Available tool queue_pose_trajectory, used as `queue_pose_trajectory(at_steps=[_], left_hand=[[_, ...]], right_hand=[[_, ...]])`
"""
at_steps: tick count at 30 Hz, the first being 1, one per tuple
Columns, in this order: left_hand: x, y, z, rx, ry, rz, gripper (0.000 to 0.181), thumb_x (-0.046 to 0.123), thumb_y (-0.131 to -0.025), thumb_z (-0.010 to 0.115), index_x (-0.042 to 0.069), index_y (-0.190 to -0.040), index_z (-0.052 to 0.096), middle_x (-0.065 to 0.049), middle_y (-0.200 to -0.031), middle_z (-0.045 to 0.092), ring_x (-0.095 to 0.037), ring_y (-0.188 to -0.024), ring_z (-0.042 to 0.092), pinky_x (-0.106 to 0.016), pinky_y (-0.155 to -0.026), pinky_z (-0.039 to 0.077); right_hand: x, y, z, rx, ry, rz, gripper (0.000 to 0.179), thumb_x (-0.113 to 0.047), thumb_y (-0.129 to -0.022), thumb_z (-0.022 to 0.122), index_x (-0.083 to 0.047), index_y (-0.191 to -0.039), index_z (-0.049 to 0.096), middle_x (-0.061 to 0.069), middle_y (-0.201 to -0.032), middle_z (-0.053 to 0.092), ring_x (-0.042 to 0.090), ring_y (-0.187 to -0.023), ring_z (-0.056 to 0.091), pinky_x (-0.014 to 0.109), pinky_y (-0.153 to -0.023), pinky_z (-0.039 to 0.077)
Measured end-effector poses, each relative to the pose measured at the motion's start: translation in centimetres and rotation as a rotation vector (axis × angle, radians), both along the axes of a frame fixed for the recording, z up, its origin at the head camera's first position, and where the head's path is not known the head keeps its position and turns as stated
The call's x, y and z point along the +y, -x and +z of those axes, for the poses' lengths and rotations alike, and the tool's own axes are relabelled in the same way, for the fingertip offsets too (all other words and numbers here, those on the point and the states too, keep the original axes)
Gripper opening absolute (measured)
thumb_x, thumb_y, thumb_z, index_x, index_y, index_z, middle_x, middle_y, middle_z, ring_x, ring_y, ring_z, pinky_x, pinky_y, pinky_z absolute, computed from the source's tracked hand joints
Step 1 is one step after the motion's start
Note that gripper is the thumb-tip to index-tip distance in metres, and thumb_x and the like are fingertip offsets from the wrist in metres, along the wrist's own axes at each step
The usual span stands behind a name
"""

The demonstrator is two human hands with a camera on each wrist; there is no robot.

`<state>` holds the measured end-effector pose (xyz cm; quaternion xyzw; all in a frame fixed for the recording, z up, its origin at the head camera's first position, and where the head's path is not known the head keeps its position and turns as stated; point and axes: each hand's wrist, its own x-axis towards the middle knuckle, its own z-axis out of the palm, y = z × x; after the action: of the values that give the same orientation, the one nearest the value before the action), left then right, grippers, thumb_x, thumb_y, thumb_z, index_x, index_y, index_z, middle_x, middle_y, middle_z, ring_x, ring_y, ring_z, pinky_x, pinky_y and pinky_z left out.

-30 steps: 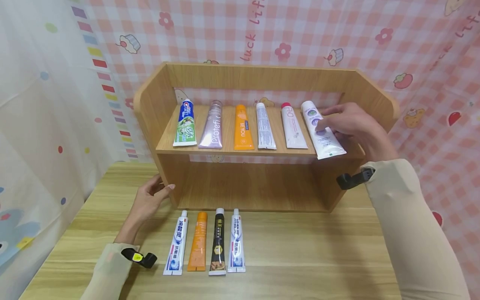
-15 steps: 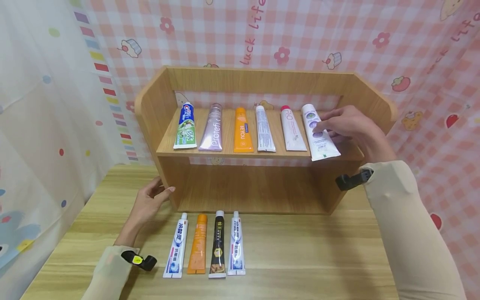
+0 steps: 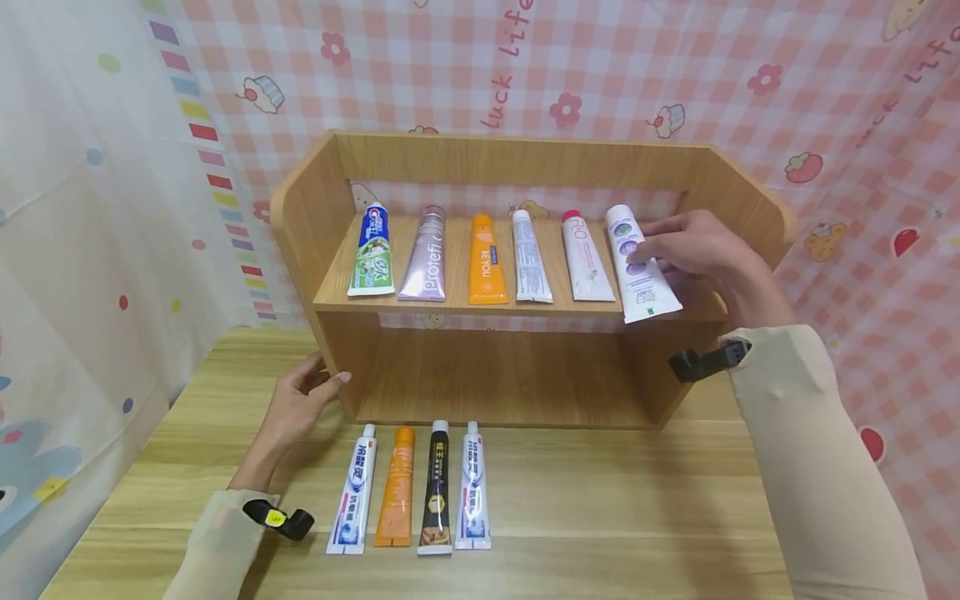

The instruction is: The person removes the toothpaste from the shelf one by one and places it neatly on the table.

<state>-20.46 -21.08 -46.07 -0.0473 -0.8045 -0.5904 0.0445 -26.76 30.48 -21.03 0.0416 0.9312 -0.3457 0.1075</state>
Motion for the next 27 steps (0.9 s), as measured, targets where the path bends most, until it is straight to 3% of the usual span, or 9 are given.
queue_pose_trajectory(at_steps=[7,10,17,21,23,27], left_hand=[[-0.1,0.1,-0.2,-0.004,-0.003,-0.009,0.066,0.040,-0.097,0.071,0.018,-0.155,0.046,-0.013,-0.151,0.053,-0.034,-0.136,0.054,-0.049,-0.106,0.054],[-0.2,0.3,0.0,0.007,-0.003,-0.011,0.066,0.040,-0.097,0.070,0.018,-0.154,0.047,-0.013,-0.151,0.054,-0.034,-0.136,0.054,-0.050,-0.107,0.053],[-0.3,0.1,0.1,0.021,-0.009,-0.015,0.064,0.035,-0.098,0.071,0.016,-0.154,0.047,-0.014,-0.150,0.055,-0.035,-0.134,0.055,-0.052,-0.107,0.052],[-0.3,0.2,0.0,0.017,-0.012,-0.009,0.064,0.037,-0.097,0.071,0.017,-0.154,0.047,-0.014,-0.150,0.055,-0.035,-0.134,0.054,-0.053,-0.111,0.049],[-0.3,0.3,-0.1,0.016,-0.009,-0.008,0.065,0.037,-0.097,0.071,0.018,-0.154,0.047,-0.014,-0.150,0.055,-0.036,-0.135,0.054,-0.054,-0.112,0.048],[-0.2,0.2,-0.2,0.011,-0.001,-0.011,0.064,0.037,-0.097,0.071,0.018,-0.154,0.047,-0.014,-0.150,0.055,-0.036,-0.135,0.054,-0.055,-0.111,0.049]], right_hand=[[0.5,-0.7,-0.5,0.009,0.069,-0.018,0.078,-0.044,-0.098,0.067,-0.012,-0.161,0.034,0.014,-0.134,0.051,0.012,-0.093,0.060,0.027,-0.075,0.057],[0.6,-1.2,-0.6,0.033,0.090,-0.038,0.080,-0.045,-0.096,0.069,-0.015,-0.161,0.034,0.009,-0.132,0.052,0.009,-0.091,0.060,0.026,-0.075,0.057],[0.2,-2.2,-1.2,0.072,0.185,-0.073,0.083,-0.042,-0.093,0.075,-0.018,-0.161,0.035,-0.015,-0.099,0.064,0.006,-0.083,0.067,0.027,-0.073,0.060],[-0.1,-2.8,-1.3,0.057,0.248,-0.096,0.085,-0.044,-0.091,0.076,-0.025,-0.162,0.033,-0.016,-0.094,0.066,0.009,-0.083,0.069,0.031,-0.074,0.062],[-0.3,-3.1,-1.3,0.047,0.281,-0.111,0.085,-0.046,-0.090,0.077,-0.029,-0.161,0.033,-0.016,-0.097,0.067,0.010,-0.083,0.070,0.033,-0.075,0.062],[-0.4,-3.6,-1.6,0.062,0.307,-0.127,0.085,-0.046,-0.089,0.079,-0.032,-0.160,0.035,-0.011,-0.117,0.060,0.008,-0.086,0.069,0.031,-0.077,0.062]])
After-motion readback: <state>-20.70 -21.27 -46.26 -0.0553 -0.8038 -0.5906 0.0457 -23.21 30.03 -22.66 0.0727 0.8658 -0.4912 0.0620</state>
